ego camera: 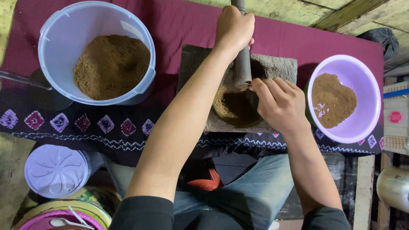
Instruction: Pounding ingredients in a mortar with a pestle and transferring the resulting powder into a bowl using a spoon.
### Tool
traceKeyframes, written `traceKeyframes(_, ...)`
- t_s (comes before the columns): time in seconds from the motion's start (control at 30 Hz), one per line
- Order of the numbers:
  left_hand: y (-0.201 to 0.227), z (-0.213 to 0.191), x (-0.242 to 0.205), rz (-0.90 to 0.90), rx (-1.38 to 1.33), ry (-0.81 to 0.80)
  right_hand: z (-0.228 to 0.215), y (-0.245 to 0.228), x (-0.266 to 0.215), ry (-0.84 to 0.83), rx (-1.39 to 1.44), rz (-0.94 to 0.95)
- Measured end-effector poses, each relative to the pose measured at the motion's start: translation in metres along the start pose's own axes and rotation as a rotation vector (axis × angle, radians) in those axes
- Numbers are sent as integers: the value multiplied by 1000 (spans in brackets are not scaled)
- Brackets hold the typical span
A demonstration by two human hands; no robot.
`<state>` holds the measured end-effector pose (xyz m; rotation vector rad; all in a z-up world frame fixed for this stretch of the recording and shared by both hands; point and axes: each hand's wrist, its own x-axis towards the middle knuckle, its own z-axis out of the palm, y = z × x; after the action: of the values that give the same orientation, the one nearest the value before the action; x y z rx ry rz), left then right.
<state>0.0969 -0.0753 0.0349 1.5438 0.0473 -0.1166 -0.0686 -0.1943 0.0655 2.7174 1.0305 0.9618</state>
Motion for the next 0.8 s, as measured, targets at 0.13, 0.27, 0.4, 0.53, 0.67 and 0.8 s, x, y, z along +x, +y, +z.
traceKeyframes(0.13, 0, 1, 3, 16, 1, 10, 3, 0, -2, -18, -78, -4)
traceKeyframes(0.27, -4, 5, 4, 74, -19, 7, 8, 4, -9, -80, -129, -49)
traceKeyframes(0.4, 3, 3, -3, 36, 23, -8, 4, 1, -11, -93, -136, -47)
traceKeyframes(0.53, 6, 0, -4, -13, 7, 7, 3, -2, -10, -16, -75, -30)
traceKeyframes(0.67, 9, -1, -7, -38, -8, 22, 4, -3, -10, 61, -22, 48)
traceKeyframes(0.8, 4, 2, -2, -43, 5, 6, 0, -2, -9, 32, -34, 11)
